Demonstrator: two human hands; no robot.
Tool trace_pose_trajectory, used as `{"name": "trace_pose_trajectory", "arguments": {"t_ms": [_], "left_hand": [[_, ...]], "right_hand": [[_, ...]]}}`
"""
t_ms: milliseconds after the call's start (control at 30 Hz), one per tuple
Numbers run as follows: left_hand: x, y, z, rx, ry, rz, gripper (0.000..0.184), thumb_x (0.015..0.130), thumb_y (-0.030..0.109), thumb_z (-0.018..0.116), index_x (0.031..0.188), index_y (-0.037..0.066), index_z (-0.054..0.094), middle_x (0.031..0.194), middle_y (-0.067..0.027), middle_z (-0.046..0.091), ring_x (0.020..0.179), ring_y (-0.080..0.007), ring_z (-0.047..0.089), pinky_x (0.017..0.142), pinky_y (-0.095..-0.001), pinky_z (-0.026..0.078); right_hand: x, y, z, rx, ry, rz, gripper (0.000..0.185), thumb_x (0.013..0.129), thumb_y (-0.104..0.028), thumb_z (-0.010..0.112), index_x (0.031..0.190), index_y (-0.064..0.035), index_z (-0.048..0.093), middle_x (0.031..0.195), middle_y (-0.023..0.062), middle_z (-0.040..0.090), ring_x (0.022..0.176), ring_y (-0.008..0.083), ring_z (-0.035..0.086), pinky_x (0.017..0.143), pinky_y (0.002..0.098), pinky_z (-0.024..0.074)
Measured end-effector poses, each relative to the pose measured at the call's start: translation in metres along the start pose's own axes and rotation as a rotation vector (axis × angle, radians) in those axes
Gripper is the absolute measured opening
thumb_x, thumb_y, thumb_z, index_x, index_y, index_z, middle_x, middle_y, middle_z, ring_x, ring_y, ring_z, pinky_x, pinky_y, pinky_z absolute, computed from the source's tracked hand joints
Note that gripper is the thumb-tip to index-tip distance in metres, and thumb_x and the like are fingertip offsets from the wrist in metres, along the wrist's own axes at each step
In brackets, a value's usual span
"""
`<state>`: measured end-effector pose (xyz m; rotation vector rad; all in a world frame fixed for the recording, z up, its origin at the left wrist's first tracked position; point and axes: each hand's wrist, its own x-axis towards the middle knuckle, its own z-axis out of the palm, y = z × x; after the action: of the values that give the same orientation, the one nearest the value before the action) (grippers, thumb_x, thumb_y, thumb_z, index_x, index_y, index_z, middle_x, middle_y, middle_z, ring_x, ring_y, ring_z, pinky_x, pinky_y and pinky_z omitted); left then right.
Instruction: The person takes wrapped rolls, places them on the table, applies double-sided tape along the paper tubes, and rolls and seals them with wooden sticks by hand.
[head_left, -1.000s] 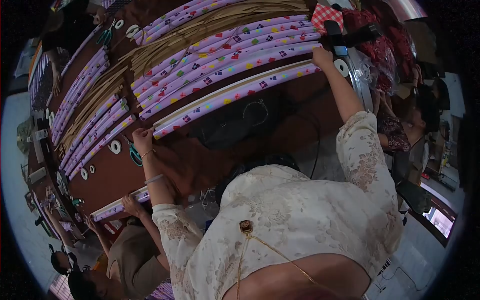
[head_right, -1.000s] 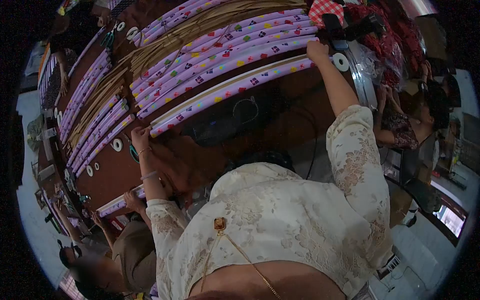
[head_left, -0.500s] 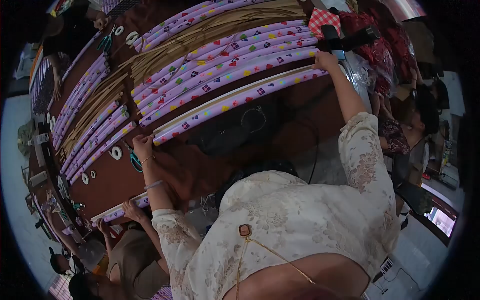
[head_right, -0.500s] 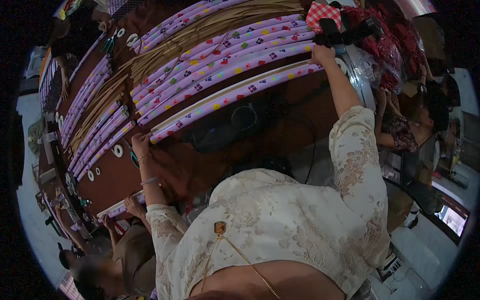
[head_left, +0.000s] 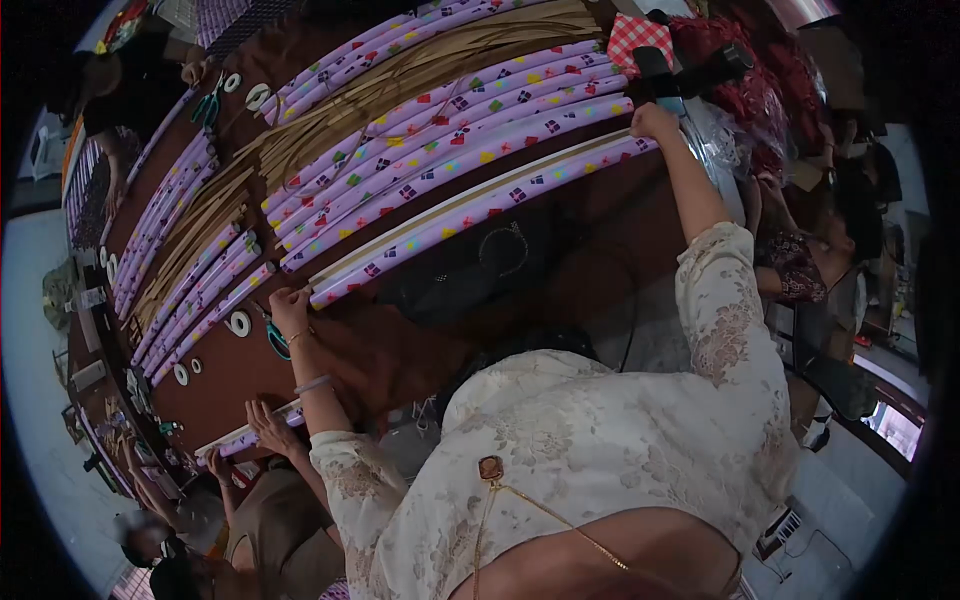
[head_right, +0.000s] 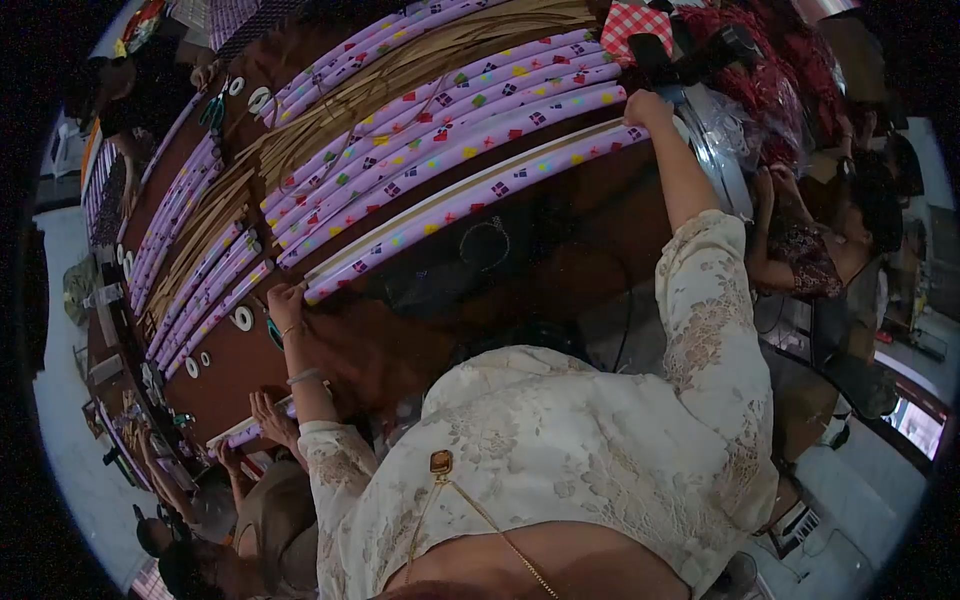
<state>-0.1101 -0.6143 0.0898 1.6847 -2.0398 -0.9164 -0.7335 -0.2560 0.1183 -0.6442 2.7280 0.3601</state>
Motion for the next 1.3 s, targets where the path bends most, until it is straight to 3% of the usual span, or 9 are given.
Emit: {"name": "trace_pose_trajectory", "arguments": {"t_ms": [200,533,633,700,833,1000,1133,1200,1300], "left_hand": [[-0.001,0.001,0.000,-0.009,-0.011,0.000,0.039,0.067,0.016,0.070,0.093,-0.003,0.049,0.077,-0.0114,0.061,0.073,-0.0172,0.059,0.064,-0.0283,0.046],[-0.006,0.013,-0.001,-0.010,0.018,-0.009,0.045,0.063,0.020,0.075,0.090,-0.003,0.048,0.076,-0.0115,0.063,0.072,-0.0160,0.061,0.063,-0.0259,0.046],[-0.014,0.029,-0.005,-0.018,0.025,-0.016,0.045,0.063,0.020,0.075,0.091,-0.003,0.048,0.076,-0.0121,0.063,0.071,-0.0161,0.061,0.063,-0.0260,0.046],[-0.018,0.042,-0.008,0.035,0.007,-0.072,0.046,0.063,0.020,0.075,0.091,-0.004,0.048,0.075,-0.0126,0.063,0.071,-0.0164,0.061,0.063,-0.0266,0.046],[-0.016,0.037,-0.008,-0.001,-0.008,-0.059,0.046,0.063,0.019,0.075,0.092,-0.004,0.047,0.075,-0.0129,0.063,0.071,-0.0173,0.061,0.063,-0.0273,0.047],[-0.015,0.037,-0.008,0.067,-0.014,-0.059,0.045,0.064,0.018,0.074,0.093,-0.004,0.047,0.077,-0.0135,0.064,0.072,-0.0187,0.061,0.064,-0.0285,0.047],[-0.015,0.035,-0.008,0.002,-0.012,-0.060,0.045,0.064,0.019,0.074,0.093,-0.004,0.047,0.077,-0.0133,0.064,0.073,-0.0187,0.061,0.064,-0.0287,0.047],[-0.013,0.032,-0.008,0.061,-0.016,-0.064,0.045,0.064,0.020,0.074,0.093,-0.004,0.048,0.078,-0.0132,0.064,0.073,-0.0189,0.061,0.064,-0.0286,0.047],[-0.013,0.032,-0.007,0.036,-0.011,-0.057,0.045,0.064,0.020,0.074,0.092,-0.003,0.048,0.077,-0.0131,0.064,0.073,-0.0189,0.061,0.065,-0.0292,0.047]], "right_hand": [[0.004,0.002,0.007,0.054,0.036,0.078,0.017,0.059,-0.019,0.066,0.075,-0.0213,0.067,0.088,0.0049,0.063,0.087,0.0229,0.060,0.078,0.0356,0.0460],[0.000,0.001,-0.003,-0.010,0.031,0.064,0.019,0.060,-0.021,0.068,0.078,-0.0164,0.067,0.091,0.0069,0.063,0.087,0.0256,0.059,0.076,0.0388,0.0468],[0.027,0.013,0.021,0.018,-0.020,0.033,0.024,0.060,-0.024,0.069,0.080,-0.0121,0.066,0.091,0.0103,0.062,0.086,0.0278,0.059,0.075,0.0384,0.0472],[0.057,0.024,0.048,-0.035,-0.083,-0.026,0.047,0.063,-0.026,0.073,0.102,-0.0062,0.057,0.109,0.0130,0.056,0.098,0.0299,0.054,0.083,0.0438,0.0421],[0.031,0.015,0.019,-0.004,-0.135,0.074,0.046,0.063,-0.028,0.073,0.100,-0.0049,0.059,0.107,0.0138,0.056,0.096,0.0295,0.055,0.083,0.0398,0.0434],[0.041,0.025,0.031,-0.249,-0.065,-0.153,0.035,0.062,-0.030,0.072,0.091,-0.0108,0.064,0.105,0.0104,0.058,0.095,0.0266,0.056,0.083,0.0299,0.0437],[0.039,0.034,0.035,-0.180,-0.095,-0.261,0.033,0.063,-0.028,0.068,0.091,-0.0123,0.065,0.102,0.0088,0.059,0.094,0.0274,0.056,0.084,0.0354,0.0430],[0.037,0.039,0.047,0.146,0.140,0.060,0.024,0.058,-0.028,0.065,0.080,-0.0162,0.067,0.089,0.0097,0.062,0.084,0.0286,0.059,0.075,0.0354,0.0470],[-0.009,0.016,0.002,0.138,0.107,0.160,0.025,0.058,-0.022,0.065,0.082,-0.0153,0.066,0.090,0.0112,0.062,0.086,0.0295,0.059,0.076,0.0353,0.0468]]}}
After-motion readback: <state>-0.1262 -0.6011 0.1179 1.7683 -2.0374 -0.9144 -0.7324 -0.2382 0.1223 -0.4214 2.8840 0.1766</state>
